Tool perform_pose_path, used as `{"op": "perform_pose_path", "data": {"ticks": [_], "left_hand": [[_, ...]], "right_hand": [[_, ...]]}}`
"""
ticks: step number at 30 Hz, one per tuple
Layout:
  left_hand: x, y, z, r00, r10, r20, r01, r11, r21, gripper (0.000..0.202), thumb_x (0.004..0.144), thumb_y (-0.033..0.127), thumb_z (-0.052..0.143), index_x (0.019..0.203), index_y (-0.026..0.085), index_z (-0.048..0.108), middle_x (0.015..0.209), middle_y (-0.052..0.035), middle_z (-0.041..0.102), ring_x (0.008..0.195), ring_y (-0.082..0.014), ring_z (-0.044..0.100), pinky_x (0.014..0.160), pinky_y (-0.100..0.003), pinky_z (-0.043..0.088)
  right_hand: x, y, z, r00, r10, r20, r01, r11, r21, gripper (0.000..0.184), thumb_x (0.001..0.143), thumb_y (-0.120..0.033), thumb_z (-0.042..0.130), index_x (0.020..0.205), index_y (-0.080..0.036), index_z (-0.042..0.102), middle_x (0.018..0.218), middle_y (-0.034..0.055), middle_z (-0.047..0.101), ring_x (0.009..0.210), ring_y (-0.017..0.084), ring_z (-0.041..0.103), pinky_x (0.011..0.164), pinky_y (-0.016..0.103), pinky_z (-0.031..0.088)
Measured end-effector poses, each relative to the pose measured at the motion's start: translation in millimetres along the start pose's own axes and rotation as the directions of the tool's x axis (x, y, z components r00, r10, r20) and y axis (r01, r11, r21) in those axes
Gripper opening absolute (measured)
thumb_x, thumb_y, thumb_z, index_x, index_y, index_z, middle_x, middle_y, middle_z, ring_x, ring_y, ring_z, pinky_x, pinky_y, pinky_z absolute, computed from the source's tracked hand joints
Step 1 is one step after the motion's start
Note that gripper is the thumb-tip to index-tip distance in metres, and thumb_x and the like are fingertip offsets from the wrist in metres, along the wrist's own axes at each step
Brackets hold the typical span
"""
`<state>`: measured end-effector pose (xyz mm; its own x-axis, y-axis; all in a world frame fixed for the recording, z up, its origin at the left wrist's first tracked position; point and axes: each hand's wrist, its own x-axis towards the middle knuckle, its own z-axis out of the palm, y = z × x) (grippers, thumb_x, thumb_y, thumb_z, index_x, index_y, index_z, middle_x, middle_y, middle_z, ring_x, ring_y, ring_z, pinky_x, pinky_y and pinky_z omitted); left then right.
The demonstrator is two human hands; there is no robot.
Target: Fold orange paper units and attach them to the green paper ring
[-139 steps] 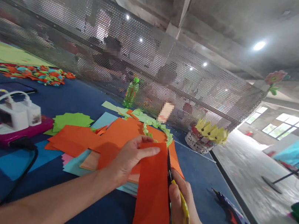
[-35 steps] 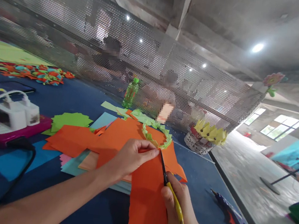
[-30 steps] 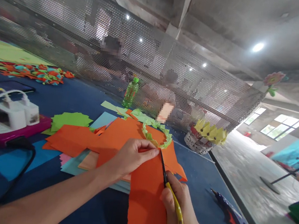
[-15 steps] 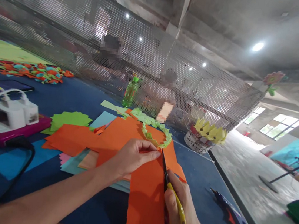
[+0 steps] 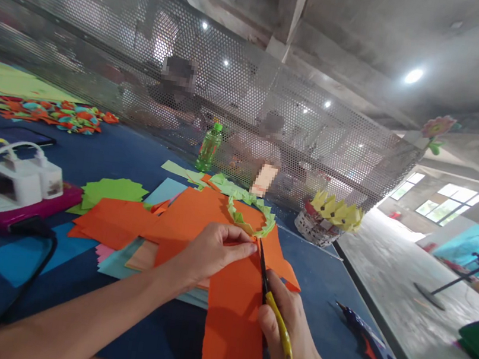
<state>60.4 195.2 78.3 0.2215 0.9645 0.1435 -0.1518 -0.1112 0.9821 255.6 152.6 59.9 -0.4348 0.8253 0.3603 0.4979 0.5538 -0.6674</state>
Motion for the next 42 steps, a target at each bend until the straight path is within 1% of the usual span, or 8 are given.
{"op": "perform_pose_path", "data": {"ticks": [16,21,26,29,31,34,37,42], "left_hand": [[-0.9,-0.3,-0.2,1.000,-0.002,0.017,0.002,1.000,0.021,0.028,0.073,0.043,0.074,0.076,0.016,0.072,0.074,-0.0037,0.070,0.068,-0.0174,0.062,0.065,-0.028,0.047],[2.1,-5.3,0.0,0.998,0.053,0.025,-0.054,0.997,0.047,0.029,0.077,0.045,0.071,0.078,0.017,0.071,0.073,-0.0044,0.071,0.068,-0.0189,0.064,0.066,-0.030,0.048],[1.8,-2.1,-2.4,0.979,0.199,-0.033,-0.192,0.970,0.149,0.019,0.077,0.037,0.073,0.073,0.019,0.069,0.109,-0.0083,0.069,0.109,-0.0263,0.061,0.098,-0.037,0.042],[-1.4,2.9,-4.9,0.961,0.275,0.015,-0.275,0.951,0.140,0.016,0.080,0.031,0.071,0.070,0.020,0.065,0.129,-0.0072,0.062,0.127,-0.0268,0.052,0.111,-0.040,0.030],[-3.5,5.2,-5.6,0.965,0.251,0.071,-0.256,0.965,0.065,0.019,0.081,0.031,0.070,0.069,0.019,0.063,0.124,-0.0070,0.065,0.122,-0.0257,0.056,0.107,-0.039,0.034],[-5.0,6.0,-4.5,0.979,0.188,0.084,-0.189,0.982,0.000,0.023,0.080,0.035,0.072,0.068,0.018,0.062,0.092,-0.0049,0.069,0.093,-0.0209,0.063,0.085,-0.032,0.046],[-4.8,4.7,-2.1,0.990,0.126,0.059,-0.124,0.992,-0.037,0.026,0.076,0.038,0.075,0.068,0.017,0.062,0.068,0.0004,0.060,0.066,-0.0136,0.055,0.064,-0.026,0.043],[-3.4,1.2,-1.3,0.997,0.021,0.079,-0.010,0.990,-0.139,0.028,0.073,0.039,0.078,0.070,0.016,0.062,0.068,-0.0011,0.064,0.062,-0.0132,0.057,0.061,-0.026,0.043]], "right_hand": [[2.0,9.6,2.0,0.998,0.016,-0.066,-0.016,1.000,-0.006,0.057,0.089,-0.076,0.040,0.075,-0.021,0.047,0.061,-0.0051,0.035,0.056,0.012,0.031,0.049,0.028,0.024],[3.1,10.0,1.1,0.996,0.024,-0.090,-0.024,1.000,0.004,0.059,0.089,-0.076,0.041,0.076,-0.020,0.052,0.063,-0.0022,0.044,0.057,0.014,0.038,0.050,0.027,0.030],[3.2,-2.3,-3.1,0.991,0.129,-0.022,-0.122,0.976,0.179,0.067,0.089,-0.078,0.035,0.083,-0.019,0.064,0.067,0.0034,0.058,0.062,0.019,0.053,0.054,0.028,0.044],[1.3,-13.2,-6.4,0.984,0.178,0.021,-0.175,0.923,0.342,0.072,0.092,-0.076,0.027,0.094,-0.020,0.071,0.083,0.0083,0.068,0.079,0.025,0.063,0.070,0.034,0.053],[-1.2,-17.4,-8.0,0.976,0.219,0.023,-0.207,0.879,0.430,0.073,0.093,-0.076,0.026,0.102,-0.020,0.073,0.096,0.0102,0.072,0.094,0.028,0.064,0.087,0.040,0.053],[-4.2,-16.2,-8.7,0.961,0.275,0.037,-0.258,0.833,0.489,0.076,0.094,-0.075,0.023,0.109,-0.021,0.073,0.104,0.0118,0.073,0.106,0.032,0.064,0.099,0.046,0.048],[-4.2,-9.9,-6.9,0.966,0.257,0.043,-0.246,0.848,0.470,0.080,0.091,-0.079,0.021,0.110,-0.021,0.073,0.101,0.0134,0.074,0.106,0.034,0.065,0.097,0.048,0.050],[-3.7,-5.2,-2.6,0.982,0.187,0.038,-0.187,0.900,0.394,0.087,0.089,-0.082,0.016,0.119,-0.019,0.069,0.104,0.0146,0.073,0.100,0.032,0.068,0.089,0.043,0.055]]}}
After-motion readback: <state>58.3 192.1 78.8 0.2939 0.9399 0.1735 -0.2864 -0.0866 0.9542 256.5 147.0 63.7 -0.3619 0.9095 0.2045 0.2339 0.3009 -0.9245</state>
